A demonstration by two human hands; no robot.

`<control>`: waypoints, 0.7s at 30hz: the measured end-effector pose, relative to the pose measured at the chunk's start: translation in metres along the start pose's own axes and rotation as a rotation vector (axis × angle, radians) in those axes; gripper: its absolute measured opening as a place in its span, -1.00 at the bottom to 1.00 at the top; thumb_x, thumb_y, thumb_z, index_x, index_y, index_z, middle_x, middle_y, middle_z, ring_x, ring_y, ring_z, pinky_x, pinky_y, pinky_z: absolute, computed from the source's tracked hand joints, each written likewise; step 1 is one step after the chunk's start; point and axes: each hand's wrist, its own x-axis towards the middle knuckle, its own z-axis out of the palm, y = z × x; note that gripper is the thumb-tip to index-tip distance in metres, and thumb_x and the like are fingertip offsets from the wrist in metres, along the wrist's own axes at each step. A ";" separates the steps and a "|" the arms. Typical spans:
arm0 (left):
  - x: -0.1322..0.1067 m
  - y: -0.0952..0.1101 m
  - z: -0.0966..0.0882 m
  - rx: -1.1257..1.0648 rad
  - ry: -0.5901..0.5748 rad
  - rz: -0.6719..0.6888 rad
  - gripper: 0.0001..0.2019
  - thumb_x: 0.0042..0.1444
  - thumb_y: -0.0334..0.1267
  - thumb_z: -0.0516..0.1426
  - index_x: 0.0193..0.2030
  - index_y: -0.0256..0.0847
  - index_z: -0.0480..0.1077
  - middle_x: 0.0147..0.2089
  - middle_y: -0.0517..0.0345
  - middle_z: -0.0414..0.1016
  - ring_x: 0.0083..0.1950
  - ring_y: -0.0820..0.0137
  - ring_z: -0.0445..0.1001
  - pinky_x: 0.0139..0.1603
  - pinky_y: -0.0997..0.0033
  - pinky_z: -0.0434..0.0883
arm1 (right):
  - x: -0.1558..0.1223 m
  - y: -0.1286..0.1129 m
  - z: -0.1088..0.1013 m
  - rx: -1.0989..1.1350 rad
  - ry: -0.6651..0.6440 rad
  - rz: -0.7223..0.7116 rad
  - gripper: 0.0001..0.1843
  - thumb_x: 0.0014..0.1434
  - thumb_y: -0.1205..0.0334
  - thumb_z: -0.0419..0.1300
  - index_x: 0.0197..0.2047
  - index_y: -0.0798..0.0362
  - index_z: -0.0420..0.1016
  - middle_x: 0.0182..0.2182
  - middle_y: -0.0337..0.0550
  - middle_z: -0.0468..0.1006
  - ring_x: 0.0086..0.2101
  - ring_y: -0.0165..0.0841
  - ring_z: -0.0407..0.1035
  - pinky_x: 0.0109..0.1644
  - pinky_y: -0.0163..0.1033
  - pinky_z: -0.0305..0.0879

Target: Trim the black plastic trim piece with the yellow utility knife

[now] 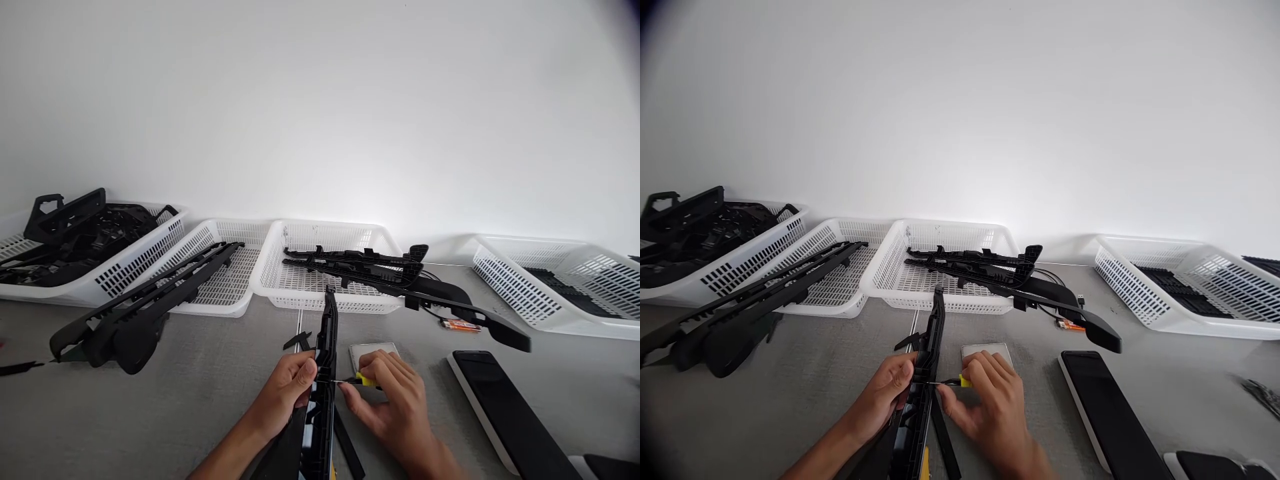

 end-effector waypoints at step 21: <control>-0.006 0.006 0.004 -0.082 -0.044 -0.049 -0.21 0.04 0.57 0.31 -0.46 -0.18 0.18 -0.43 0.35 -0.03 -0.43 0.54 -0.05 -0.41 0.49 0.00 | 0.004 -0.004 -0.002 0.022 -0.024 -0.085 -0.67 0.58 0.06 0.23 -0.22 -0.03 0.26 -0.36 -0.20 0.53 -0.42 -0.35 0.35 -0.30 -0.21 0.19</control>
